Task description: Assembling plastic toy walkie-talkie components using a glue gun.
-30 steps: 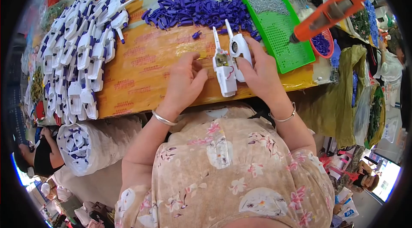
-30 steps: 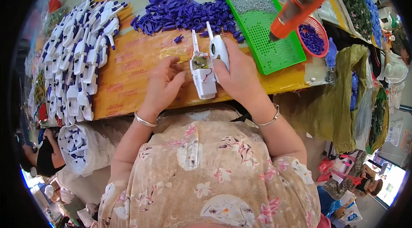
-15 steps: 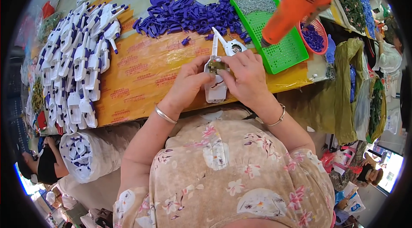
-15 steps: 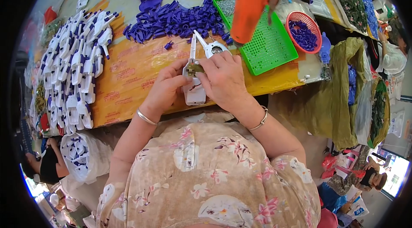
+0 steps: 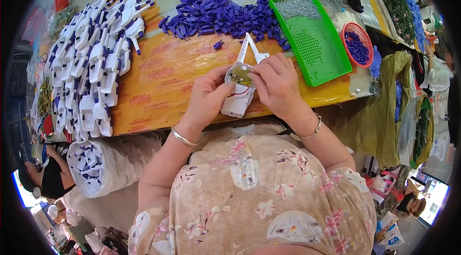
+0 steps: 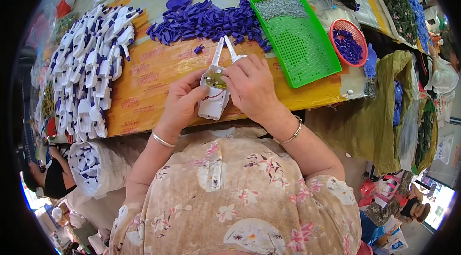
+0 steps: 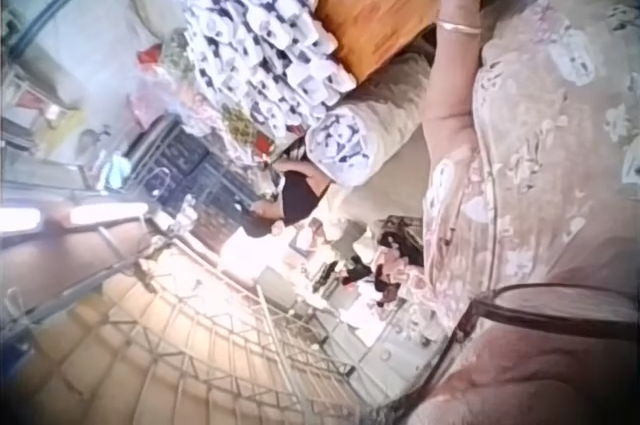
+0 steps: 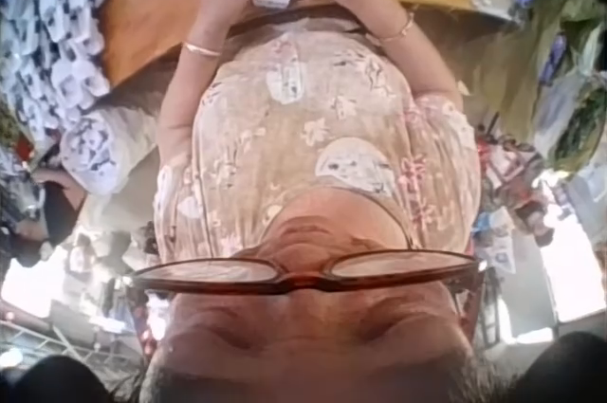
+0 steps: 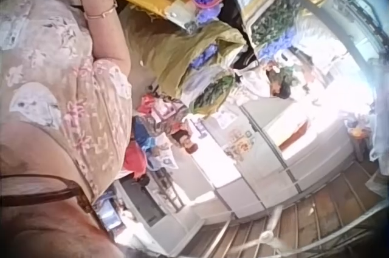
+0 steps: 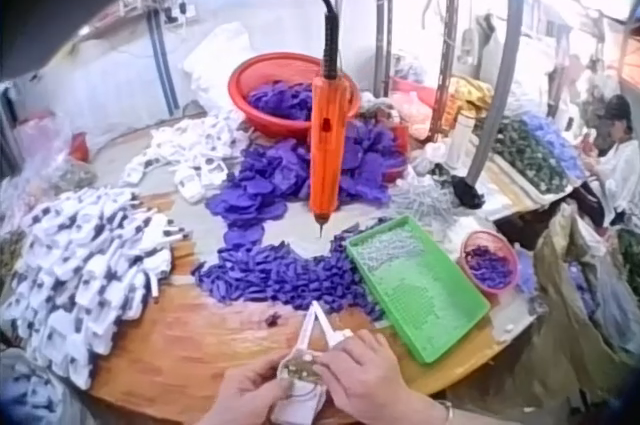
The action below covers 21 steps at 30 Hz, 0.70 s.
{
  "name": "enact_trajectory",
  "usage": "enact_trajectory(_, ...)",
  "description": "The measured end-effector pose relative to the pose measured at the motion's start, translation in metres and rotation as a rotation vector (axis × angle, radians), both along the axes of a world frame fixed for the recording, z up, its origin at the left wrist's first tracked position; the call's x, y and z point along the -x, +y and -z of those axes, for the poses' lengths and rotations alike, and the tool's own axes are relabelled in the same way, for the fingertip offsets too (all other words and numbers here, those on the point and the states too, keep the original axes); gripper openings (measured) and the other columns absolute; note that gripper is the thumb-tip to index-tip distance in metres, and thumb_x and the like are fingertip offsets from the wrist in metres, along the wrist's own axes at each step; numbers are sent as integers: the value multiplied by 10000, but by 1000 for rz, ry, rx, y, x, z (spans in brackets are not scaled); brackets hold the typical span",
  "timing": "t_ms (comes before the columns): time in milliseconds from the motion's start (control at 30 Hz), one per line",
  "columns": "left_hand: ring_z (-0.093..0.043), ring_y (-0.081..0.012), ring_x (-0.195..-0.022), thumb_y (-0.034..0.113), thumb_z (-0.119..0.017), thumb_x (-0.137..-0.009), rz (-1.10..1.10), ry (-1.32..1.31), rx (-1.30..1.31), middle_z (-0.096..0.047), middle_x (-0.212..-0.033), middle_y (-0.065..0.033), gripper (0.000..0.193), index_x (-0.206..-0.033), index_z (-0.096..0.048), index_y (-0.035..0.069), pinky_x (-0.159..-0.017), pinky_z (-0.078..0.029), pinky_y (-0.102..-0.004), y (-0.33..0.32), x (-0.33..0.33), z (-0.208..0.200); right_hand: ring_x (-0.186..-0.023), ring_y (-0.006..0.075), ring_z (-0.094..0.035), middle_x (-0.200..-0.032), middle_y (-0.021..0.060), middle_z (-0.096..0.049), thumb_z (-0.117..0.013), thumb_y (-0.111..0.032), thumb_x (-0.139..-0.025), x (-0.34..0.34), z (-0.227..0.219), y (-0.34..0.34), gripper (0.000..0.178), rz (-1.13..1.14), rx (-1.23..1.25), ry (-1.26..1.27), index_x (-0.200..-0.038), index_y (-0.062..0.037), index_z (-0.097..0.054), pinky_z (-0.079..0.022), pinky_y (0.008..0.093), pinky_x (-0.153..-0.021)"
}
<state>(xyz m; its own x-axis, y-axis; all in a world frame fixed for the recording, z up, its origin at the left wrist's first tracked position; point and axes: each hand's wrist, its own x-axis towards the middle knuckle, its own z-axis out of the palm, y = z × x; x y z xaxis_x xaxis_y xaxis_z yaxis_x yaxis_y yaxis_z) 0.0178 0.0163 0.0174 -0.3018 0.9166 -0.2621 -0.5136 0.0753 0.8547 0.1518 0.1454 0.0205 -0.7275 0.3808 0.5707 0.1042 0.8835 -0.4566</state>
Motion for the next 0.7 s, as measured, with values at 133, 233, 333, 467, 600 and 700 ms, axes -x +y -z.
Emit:
enact_trajectory(133, -590, -79, -840, 0, -527, -847, -89, 280, -2, -636, -983, -69, 323, -1167, -543, -42, -722, -488, -215, 0, -8, 3, -712, 243, -495, -772, 55, -533, -627, -49, -695, 2, -1, -3, 111, -19, -224, 71, -792, -57, -573, -370, 364, -631)
enact_trajectory(233, -588, -76, -826, 1, -529, -849, -105, 282, 42, -637, -958, -60, 296, -1140, -553, -50, -722, -488, -219, -3, -11, -12, -718, 234, -495, -778, 53, -529, -601, -67, -690, 0, -3, -2, 100, -10, -272, 91, -784, -60, -567, -374, 363, -635)
enact_trajectory(333, -591, -81, -814, -3, -532, -846, -113, 243, 32, -639, -937, -57, 277, -1117, -560, -54, -722, -490, -227, -6, -17, -17, -721, 235, -501, -778, 56, -531, -629, -54, -682, 0, -1, 3, 122, -11, -200, 111, -788, -57, -569, -380, 365, -636)
enact_trajectory(467, -598, -84, -793, 6, -546, -836, -150, 380, 43, -645, -885, -53, 254, -1081, -577, -52, -700, -492, -227, -3, -16, -13, -707, 247, -505, -770, 62, -532, -670, -32, -675, 2, -4, 0, 155, -17, -251, 236, -787, -55, -566, -384, 370, -623)
enact_trajectory(600, -598, -85, -774, 16, -549, -831, -113, 309, 139, -645, -860, -49, 228, -1046, -584, -53, -678, -493, -230, -3, -5, -5, -695, 259, -501, -772, 67, -536, -673, -31, -681, 5, -5, 9, 153, 33, -254, 259, -787, -53, -565, -384, 365, -618)
enact_trajectory(700, -599, -98, -759, 9, -541, -829, -216, 306, 104, -643, -848, -55, 196, -1008, -588, -55, -655, -492, -233, -6, -2, 1, -698, 275, -516, -754, 99, -550, -643, 56, -698, 13, -8, 11, 132, 32, -116, 185, -785, -19, -578, -421, 360, -633)
